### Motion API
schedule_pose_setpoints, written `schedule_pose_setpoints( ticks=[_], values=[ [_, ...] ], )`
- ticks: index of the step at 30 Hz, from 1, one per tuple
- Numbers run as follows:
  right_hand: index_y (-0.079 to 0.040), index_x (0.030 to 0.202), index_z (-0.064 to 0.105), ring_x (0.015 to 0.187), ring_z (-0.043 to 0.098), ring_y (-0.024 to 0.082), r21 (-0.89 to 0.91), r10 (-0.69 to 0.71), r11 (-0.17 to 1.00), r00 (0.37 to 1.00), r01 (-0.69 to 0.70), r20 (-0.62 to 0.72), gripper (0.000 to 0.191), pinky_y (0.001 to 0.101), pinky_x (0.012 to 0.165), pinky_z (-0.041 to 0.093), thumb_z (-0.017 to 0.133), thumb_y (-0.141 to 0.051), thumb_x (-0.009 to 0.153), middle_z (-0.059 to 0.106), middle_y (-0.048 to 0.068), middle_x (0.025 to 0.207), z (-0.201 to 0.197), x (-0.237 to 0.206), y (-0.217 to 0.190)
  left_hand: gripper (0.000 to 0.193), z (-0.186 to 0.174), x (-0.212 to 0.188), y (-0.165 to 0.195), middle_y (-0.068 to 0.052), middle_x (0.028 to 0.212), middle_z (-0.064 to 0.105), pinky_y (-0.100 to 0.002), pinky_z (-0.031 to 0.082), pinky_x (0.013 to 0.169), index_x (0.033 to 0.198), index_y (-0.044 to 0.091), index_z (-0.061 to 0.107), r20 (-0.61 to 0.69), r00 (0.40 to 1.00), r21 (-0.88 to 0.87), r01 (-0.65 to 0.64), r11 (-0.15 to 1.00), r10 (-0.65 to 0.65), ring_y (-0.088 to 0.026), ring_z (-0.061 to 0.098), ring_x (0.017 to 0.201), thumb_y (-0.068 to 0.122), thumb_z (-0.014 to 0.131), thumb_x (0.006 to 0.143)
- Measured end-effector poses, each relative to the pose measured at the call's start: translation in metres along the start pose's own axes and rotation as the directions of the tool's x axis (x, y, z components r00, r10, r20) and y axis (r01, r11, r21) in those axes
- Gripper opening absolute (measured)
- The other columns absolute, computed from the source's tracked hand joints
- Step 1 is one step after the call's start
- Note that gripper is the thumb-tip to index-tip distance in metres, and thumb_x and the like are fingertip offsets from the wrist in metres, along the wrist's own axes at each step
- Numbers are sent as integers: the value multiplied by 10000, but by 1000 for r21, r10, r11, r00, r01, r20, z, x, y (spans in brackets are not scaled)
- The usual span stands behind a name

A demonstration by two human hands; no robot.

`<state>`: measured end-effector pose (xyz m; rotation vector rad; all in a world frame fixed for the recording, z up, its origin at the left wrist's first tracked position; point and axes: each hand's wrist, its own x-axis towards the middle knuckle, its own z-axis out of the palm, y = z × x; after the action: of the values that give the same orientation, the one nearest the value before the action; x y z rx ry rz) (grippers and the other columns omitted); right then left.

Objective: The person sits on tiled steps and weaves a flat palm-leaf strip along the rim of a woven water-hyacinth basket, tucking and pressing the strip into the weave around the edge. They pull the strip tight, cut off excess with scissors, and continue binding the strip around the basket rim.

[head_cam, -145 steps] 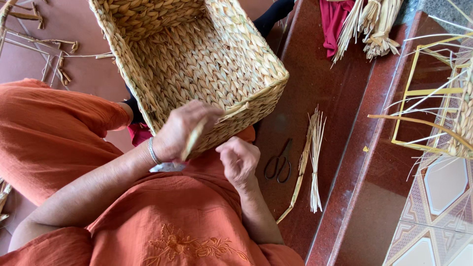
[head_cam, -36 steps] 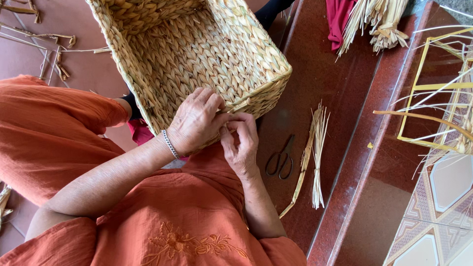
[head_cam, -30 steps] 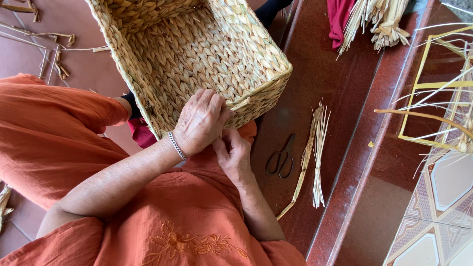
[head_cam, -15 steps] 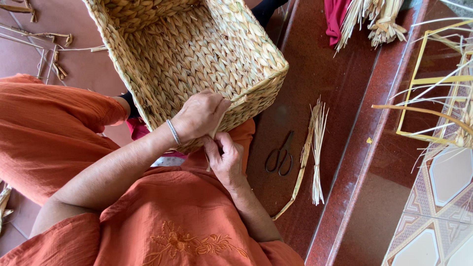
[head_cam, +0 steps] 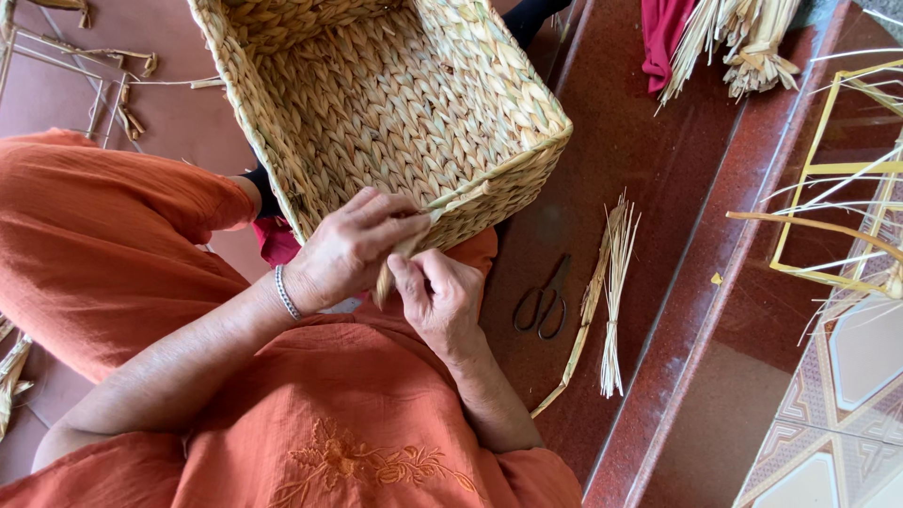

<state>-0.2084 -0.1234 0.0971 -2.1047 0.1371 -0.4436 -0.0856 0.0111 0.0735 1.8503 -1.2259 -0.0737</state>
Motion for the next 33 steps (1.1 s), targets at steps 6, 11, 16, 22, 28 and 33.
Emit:
schedule_pose_setpoints(
  ticks=[6,11,16,22,28,33],
  values=[
    [-52,762,595,501,549,77,119,135,984,991,-136,9,367,251,451,405,657,-266,1053,580,-12,601,4,-5,37,148,18,2,-41,-39,936,800,-247,635,629,1081,115,790,242,802,-402,594,696,-546,-96,730,721,184,690,995],
    [-36,830,651,546,541,44,294,318,906,948,-304,-1,308,225,477,416,659,-249,1052,618,-12,671,3,-21,76,152,30,20,-60,-51,904,797,-249,606,577,1044,78,801,295,789,-424,613,666,-539,-100,723,670,184,738,954],
    [-45,925,667,549,557,44,337,351,886,936,-318,-38,213,216,480,424,675,-216,1052,639,-5,679,1,-23,94,429,33,33,-62,-132,850,748,-264,579,603,1129,59,534,371,648,-509,741,439,-665,-122,709,722,174,852,864],
    [-29,1281,585,598,534,25,336,356,885,934,-321,-44,312,195,534,407,695,-175,1029,603,-34,682,2,-16,89,291,30,28,-51,-77,856,745,-306,590,678,1049,43,746,296,785,-322,618,717,-544,-123,694,741,317,747,950],
    [-28,1416,576,623,564,41,185,291,939,956,-291,24,415,211,560,465,676,-145,1030,626,-26,703,-2,-7,86,387,22,30,-44,-113,848,737,-339,575,692,1043,46,758,428,790,-352,594,724,-440,-181,692,773,403,761,892],
    [-6,1290,651,858,748,128,94,113,989,994,-112,-11,253,271,724,631,663,-73,1046,769,93,1006,1,1,89,306,20,33,-36,-123,879,721,-370,566,761,991,33,764,318,883,-285,437,853,-346,-242,699,852,323,790,895]
  ],
)
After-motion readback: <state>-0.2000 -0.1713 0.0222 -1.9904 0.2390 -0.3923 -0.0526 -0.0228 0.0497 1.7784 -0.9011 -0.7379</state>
